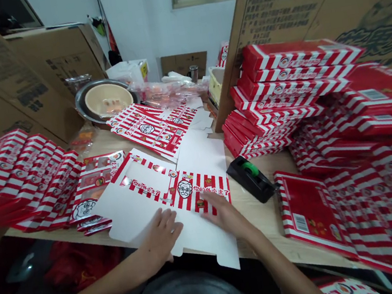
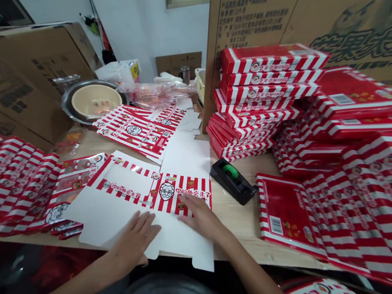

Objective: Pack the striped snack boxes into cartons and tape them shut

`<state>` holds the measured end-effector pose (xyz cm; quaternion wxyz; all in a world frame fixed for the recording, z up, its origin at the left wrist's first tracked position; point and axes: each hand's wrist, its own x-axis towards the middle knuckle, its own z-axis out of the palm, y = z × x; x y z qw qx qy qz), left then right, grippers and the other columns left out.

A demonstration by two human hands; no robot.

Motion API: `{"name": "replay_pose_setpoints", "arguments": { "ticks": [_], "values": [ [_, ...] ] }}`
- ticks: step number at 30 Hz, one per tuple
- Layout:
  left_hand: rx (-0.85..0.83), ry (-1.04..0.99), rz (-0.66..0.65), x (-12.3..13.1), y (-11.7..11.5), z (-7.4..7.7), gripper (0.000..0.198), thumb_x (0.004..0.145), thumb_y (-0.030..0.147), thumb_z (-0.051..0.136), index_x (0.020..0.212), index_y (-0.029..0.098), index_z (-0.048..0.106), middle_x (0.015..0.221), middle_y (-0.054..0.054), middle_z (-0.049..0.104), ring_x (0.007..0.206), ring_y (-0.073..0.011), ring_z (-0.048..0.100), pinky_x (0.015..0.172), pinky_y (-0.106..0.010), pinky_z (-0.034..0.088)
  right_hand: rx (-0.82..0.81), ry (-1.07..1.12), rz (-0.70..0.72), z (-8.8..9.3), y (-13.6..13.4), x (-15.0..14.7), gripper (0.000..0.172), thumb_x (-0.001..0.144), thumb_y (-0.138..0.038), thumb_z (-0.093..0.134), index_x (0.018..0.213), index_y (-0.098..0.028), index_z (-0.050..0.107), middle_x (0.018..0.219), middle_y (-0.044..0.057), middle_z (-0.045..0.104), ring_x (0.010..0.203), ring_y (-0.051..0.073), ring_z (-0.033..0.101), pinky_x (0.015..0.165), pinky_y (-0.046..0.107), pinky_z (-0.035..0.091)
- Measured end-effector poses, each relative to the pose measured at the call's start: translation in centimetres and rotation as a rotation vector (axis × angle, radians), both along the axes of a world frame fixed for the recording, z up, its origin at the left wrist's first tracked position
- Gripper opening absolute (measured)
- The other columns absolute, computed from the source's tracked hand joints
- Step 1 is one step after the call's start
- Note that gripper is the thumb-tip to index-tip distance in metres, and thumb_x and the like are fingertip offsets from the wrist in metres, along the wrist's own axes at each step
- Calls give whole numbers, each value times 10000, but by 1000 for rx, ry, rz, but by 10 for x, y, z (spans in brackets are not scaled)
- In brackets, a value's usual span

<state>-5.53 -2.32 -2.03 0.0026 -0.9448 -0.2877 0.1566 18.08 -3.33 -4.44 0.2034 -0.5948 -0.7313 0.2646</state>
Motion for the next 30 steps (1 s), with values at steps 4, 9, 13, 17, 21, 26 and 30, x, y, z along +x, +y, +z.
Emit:
{"name": "replay_pose_setpoints", "arguments": {
  "ticks": [4,9,13,17,21,26,30],
  "values": [
    [39,-11,-61,-6,-8,5,605,697,403,677,1214,156,483,1322,-169,453,1234,-281,407,1049,-452,239,-89,-16,-185,15,75,4,492,888,-413,404,1269,-105,434,1301,162,466,1222,238,404,1022,373,303],
    [243,-128,-135,-17,-13,13,529,755,339,633,1227,189,446,1271,-136,514,1189,-272,460,1020,-470,265,-303,-54,-284,14,138,1,411,825,-483,507,972,-110,595,1007,110,620,1003,244,556,906,485,382],
    [464,-351,-122,-26,-18,21,336,850,307,504,1173,217,480,1191,-83,577,1149,-249,490,1039,-491,213,-365,35,-282,15,146,-1,314,838,-436,518,859,-135,606,941,53,631,908,184,583,857,412,433],
    [550,-419,-52,-28,-26,39,314,899,225,343,1172,225,499,1193,-92,561,1171,-264,462,1012,-497,257,-398,260,-233,20,141,0,377,776,-494,573,720,-122,607,715,16,649,693,163,616,707,339,488],
    [627,-503,17,-32,-37,59,395,857,122,381,1224,236,473,1274,-100,487,1345,-278,170,1064,-526,136,-321,569,-276,32,141,9,522,786,-625,438,842,-135,610,777,80,697,717,200,648,674,315,500],
    [610,-516,-130,-35,-35,63,318,865,214,455,1172,246,532,1303,-16,485,1372,-173,42,1109,-392,-68,-210,804,-300,54,139,23,603,872,-597,202,1139,-148,504,1067,109,656,924,202,630,782,338,494],
    [421,-366,-242,-34,-14,69,579,791,563,487,1207,160,486,1222,-84,559,1264,-229,344,1103,-448,38,-169,806,-305,60,121,30,557,904,-551,175,1190,-183,481,1167,81,601,1006,195,590,862,377,459]
  ]
}}
